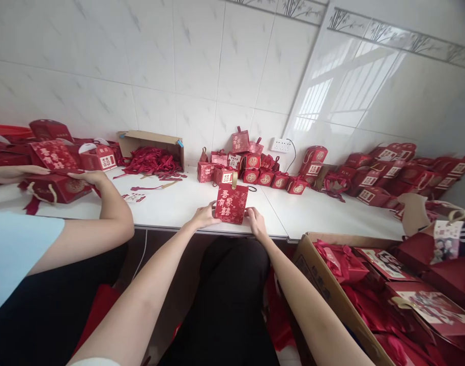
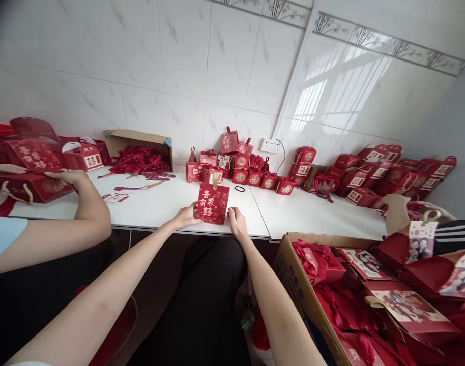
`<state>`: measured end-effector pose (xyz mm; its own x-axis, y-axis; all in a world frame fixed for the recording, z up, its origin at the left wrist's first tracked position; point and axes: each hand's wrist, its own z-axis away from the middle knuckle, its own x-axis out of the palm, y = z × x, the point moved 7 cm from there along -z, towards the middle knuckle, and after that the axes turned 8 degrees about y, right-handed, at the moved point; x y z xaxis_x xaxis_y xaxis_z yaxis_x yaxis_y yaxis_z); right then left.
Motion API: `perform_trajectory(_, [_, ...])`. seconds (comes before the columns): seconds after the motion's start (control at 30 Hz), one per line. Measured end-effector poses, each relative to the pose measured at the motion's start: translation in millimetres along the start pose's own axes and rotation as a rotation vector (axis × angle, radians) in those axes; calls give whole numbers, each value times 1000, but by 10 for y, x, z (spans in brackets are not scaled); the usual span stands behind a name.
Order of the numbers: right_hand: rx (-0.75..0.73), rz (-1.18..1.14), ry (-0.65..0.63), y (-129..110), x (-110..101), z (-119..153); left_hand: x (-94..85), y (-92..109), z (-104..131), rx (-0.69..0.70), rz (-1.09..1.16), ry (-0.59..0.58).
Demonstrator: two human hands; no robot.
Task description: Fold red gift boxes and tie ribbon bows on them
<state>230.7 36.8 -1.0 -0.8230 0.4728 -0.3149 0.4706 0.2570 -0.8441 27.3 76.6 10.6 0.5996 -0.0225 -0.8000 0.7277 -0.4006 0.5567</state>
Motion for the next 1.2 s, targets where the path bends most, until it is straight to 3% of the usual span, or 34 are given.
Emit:
perform_trajectory(0.6, [27,-42,-11,-17,-38,26,-5,-10,-29,28,-43,27])
perform_trajectory(0.97, [9,-160,-48,-41,-19,61,-33,88,89,109,-13,60])
perform_trajectory(1.2, [26,-367,-191,23,95,83,10,88,78,146,17,35])
